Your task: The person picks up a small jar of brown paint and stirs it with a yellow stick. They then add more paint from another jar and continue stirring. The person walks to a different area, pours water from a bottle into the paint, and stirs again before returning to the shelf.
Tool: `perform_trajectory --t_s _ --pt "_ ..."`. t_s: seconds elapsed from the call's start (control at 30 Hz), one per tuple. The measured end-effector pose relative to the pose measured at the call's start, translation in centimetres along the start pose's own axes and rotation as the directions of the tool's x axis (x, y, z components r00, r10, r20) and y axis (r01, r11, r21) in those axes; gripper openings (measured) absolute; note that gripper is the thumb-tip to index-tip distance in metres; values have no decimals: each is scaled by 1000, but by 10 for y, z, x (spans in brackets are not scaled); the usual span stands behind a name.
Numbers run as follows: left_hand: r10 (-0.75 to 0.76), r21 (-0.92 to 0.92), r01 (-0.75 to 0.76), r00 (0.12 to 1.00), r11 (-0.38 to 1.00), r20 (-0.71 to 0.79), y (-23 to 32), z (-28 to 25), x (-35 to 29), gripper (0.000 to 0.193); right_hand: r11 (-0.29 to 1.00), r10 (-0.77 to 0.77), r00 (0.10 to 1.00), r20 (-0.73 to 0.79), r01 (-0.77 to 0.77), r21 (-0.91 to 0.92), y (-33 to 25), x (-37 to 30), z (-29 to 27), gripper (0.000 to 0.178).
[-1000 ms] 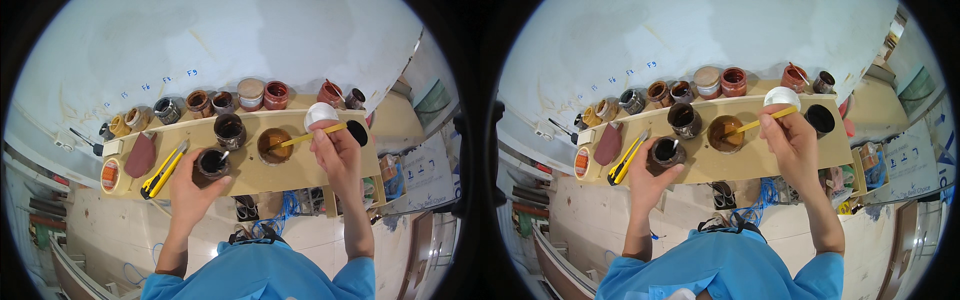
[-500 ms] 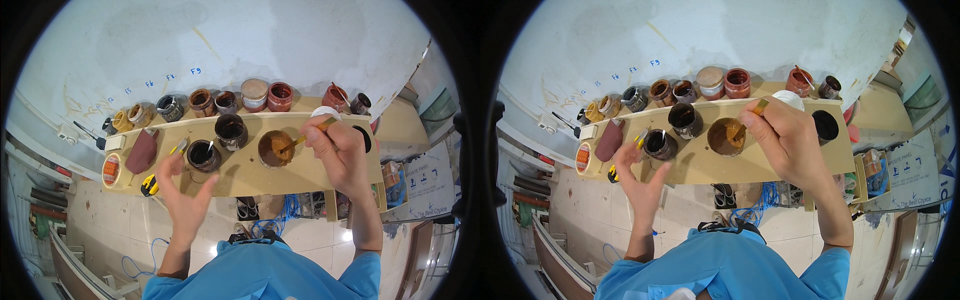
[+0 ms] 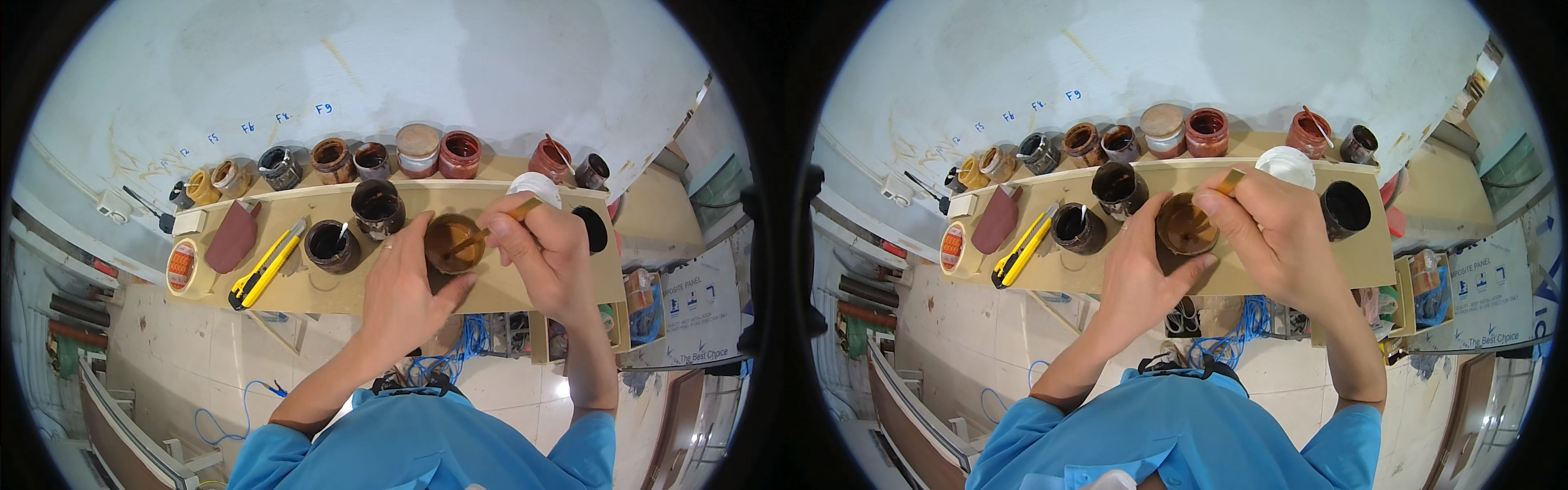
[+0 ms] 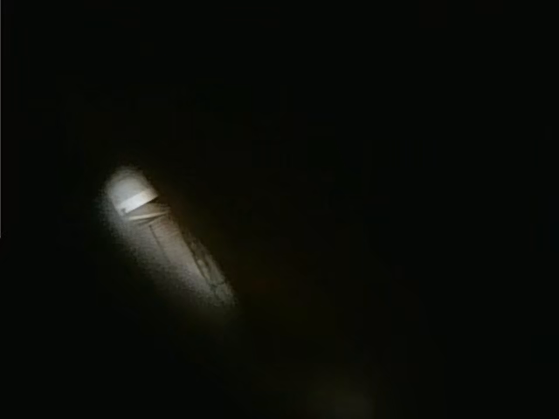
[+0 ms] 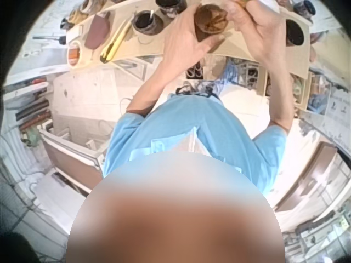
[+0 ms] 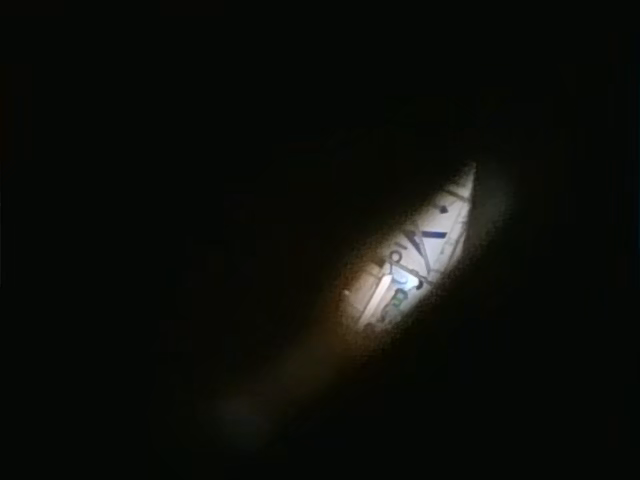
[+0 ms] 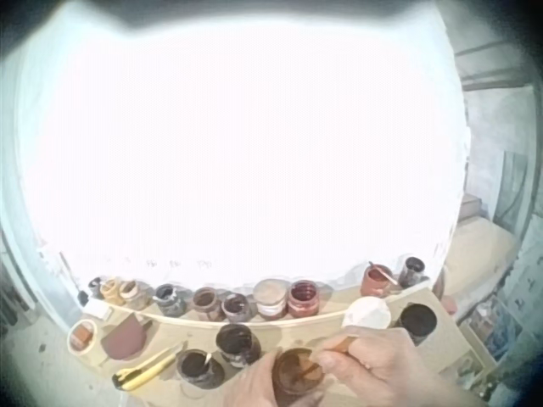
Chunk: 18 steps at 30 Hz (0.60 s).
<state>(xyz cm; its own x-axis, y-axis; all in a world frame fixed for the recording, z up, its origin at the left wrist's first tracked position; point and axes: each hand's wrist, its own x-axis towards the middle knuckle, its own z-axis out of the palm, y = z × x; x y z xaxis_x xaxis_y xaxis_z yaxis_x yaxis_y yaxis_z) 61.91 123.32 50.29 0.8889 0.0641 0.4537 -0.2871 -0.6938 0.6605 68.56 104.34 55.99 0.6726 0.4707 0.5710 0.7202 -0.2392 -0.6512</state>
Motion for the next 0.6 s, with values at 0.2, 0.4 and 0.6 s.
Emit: perform_trajectory --t_s 0.2,0.4,0.6 --pt "-60 -47 61 998 997 15 -4 1 4 75 999 12 998 -57 -14 -37 -4 2 -4 16" --pt "-24 -112 21 999 993 -33 -7 5 1 73 1000 -9 1000 29 9 -8 -17 -7 -10 15" --pt "23 -104 -28 999 994 -47 -10 6 0 73 976 -146 989 -12 142 -166 -15 -4 -5 14"
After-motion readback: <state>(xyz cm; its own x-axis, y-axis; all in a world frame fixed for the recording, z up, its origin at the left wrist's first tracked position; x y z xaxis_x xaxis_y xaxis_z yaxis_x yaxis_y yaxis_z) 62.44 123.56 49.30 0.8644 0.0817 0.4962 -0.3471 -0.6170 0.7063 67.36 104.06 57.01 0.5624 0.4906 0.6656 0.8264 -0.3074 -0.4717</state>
